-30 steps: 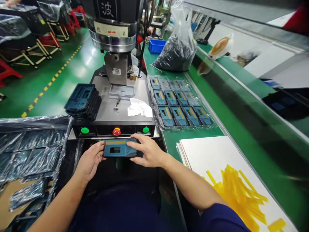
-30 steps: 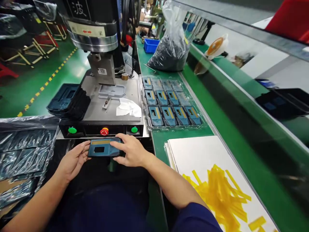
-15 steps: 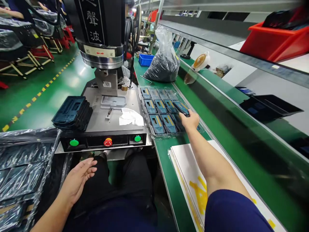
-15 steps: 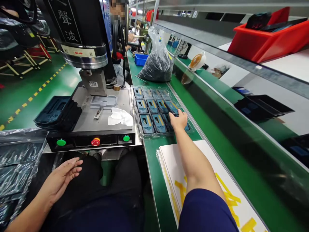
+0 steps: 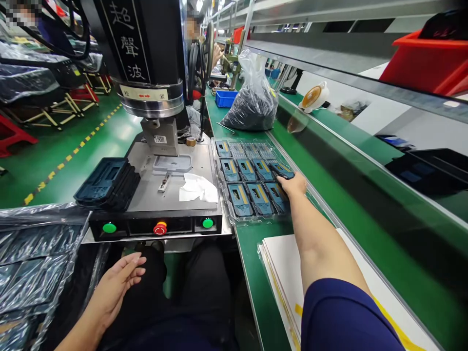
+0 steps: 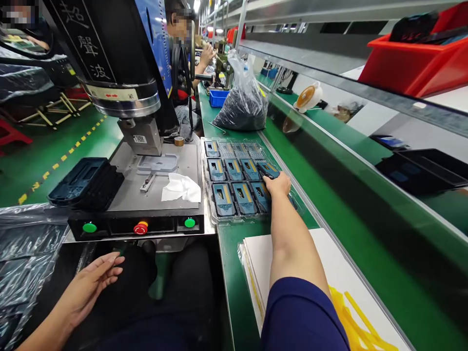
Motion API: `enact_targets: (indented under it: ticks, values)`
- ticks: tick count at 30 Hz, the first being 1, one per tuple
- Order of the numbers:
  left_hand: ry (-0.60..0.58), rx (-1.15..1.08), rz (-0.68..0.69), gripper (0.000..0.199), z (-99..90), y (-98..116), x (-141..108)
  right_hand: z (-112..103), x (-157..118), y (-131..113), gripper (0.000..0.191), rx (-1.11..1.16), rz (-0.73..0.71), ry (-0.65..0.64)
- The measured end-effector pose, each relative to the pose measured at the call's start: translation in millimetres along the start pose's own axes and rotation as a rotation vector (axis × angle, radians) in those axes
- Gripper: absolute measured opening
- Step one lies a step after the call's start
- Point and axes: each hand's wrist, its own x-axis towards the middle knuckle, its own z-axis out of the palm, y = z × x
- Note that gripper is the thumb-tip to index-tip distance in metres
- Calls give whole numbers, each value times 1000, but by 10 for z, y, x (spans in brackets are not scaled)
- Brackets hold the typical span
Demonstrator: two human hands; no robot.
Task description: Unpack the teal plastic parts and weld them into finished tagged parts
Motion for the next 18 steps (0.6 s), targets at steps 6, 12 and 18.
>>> enact_targets:
  ticks: [6,12,18]
  values:
    - [-13,26,-1,38,73,-14,-27,44,-44,-22,73,75,89,98]
    - [-42,37,35,45,84,-24,-33,-28,-82,24,52,-44,-29,-36]
    - [-18,81,196,55,41,98,-47,-238,-281,-33,52,-60,-101,-173]
